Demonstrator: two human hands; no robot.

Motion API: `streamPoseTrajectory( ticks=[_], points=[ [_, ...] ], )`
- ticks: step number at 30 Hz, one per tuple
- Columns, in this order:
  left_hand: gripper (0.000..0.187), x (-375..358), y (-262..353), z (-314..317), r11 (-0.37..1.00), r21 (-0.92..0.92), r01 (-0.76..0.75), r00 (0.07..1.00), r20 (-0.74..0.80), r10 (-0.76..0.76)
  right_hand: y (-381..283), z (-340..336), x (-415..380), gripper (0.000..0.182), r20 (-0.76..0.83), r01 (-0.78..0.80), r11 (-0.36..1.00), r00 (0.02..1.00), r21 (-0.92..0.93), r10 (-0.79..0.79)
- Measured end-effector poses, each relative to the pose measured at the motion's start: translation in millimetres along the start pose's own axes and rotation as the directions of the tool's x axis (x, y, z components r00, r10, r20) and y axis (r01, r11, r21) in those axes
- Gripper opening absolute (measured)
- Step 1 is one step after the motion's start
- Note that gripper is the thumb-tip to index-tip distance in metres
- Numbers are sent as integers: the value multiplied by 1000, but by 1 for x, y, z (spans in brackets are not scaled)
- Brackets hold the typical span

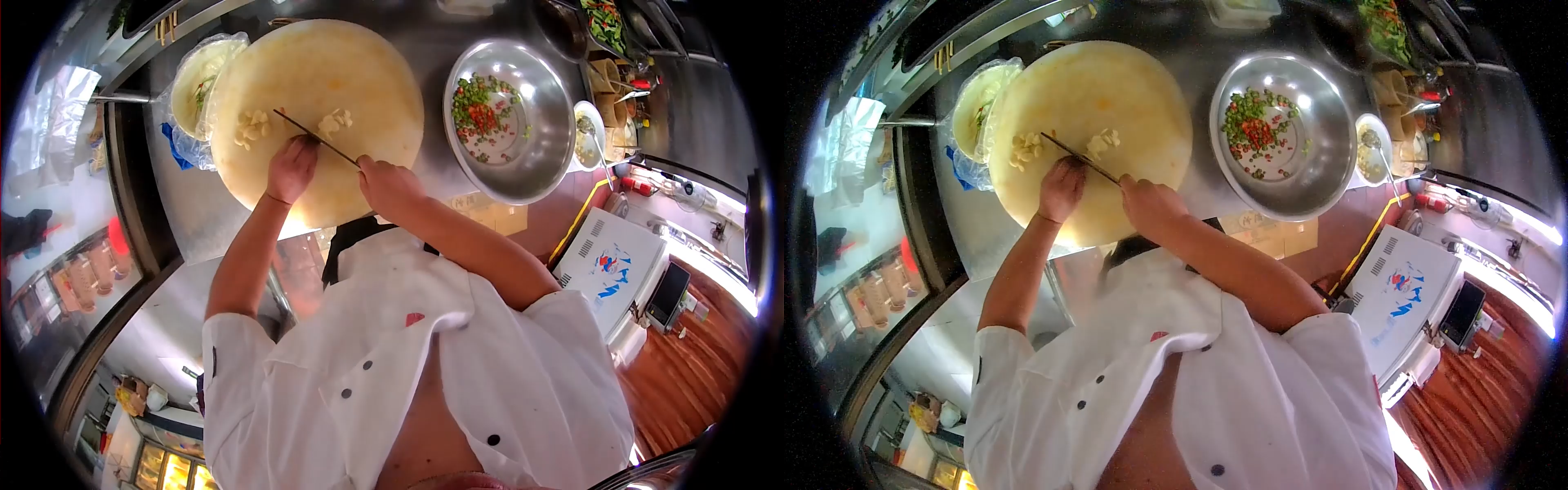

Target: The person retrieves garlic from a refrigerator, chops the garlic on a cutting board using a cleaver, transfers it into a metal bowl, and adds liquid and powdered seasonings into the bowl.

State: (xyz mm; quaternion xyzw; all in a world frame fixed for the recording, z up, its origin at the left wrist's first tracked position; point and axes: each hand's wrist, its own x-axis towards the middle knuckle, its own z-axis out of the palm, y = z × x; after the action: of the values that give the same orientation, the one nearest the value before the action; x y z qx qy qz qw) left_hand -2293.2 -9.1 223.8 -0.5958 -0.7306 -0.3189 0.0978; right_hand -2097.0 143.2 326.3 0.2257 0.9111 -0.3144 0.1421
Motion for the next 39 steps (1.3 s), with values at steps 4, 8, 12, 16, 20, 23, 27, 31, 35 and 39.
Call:
streamPoseTrajectory(
  ticks=[4, 8, 12, 16, 20, 23, 27, 31, 35, 39],
  points=[
    [24, -1, -1, 2, 1000, -3, -29, 999, -20, 29, -1, -9, -7, 22, -7, -4, 1000, 1000, 22, 4],
    [21, -1, -1, 1, 1000, 18, -20, 1000, 16, 20, -5, -18, -17, 20, -81, 16, 999, 997, 37, -13],
    [20, 0, -1, 3, 999, 28, -29, 1000, -10, 29, -3, -27, -21, 21, -97, -8, 1000, 995, 27, 10],
    [21, 3, -6, -10, 991, 50, 123, 992, -45, -121, -1, -33, -22, 23, -59, 0, 998, 998, 61, 3],
    [26, 14, -22, -42, 915, 247, 319, 944, -163, -285, -6, -28, -27, 25, 31, -16, 995, 999, 102, 13],
    [27, 7, -42, -51, 929, 272, 249, 968, -42, -247, 2, -12, -23, 25, 45, -33, 988, 999, 148, 26],
    [26, 7, -32, -53, 938, 270, 219, 974, -1, -227, 20, -14, -21, 24, 18, -79, 979, 997, 186, 77],
    [23, 10, -7, -31, 974, 76, 213, 977, -11, -213, 40, -15, -15, 22, -81, -50, 978, 994, 204, 68],
    [20, 10, 15, -15, 981, -15, 195, 980, -40, -196, 38, -26, -15, 22, -124, -52, 984, 990, 169, 74],
    [17, -3, 18, -8, 993, -37, 115, 993, -16, -115, 24, -34, -18, 24, -39, -122, 989, 991, 79, 125]
  ],
)
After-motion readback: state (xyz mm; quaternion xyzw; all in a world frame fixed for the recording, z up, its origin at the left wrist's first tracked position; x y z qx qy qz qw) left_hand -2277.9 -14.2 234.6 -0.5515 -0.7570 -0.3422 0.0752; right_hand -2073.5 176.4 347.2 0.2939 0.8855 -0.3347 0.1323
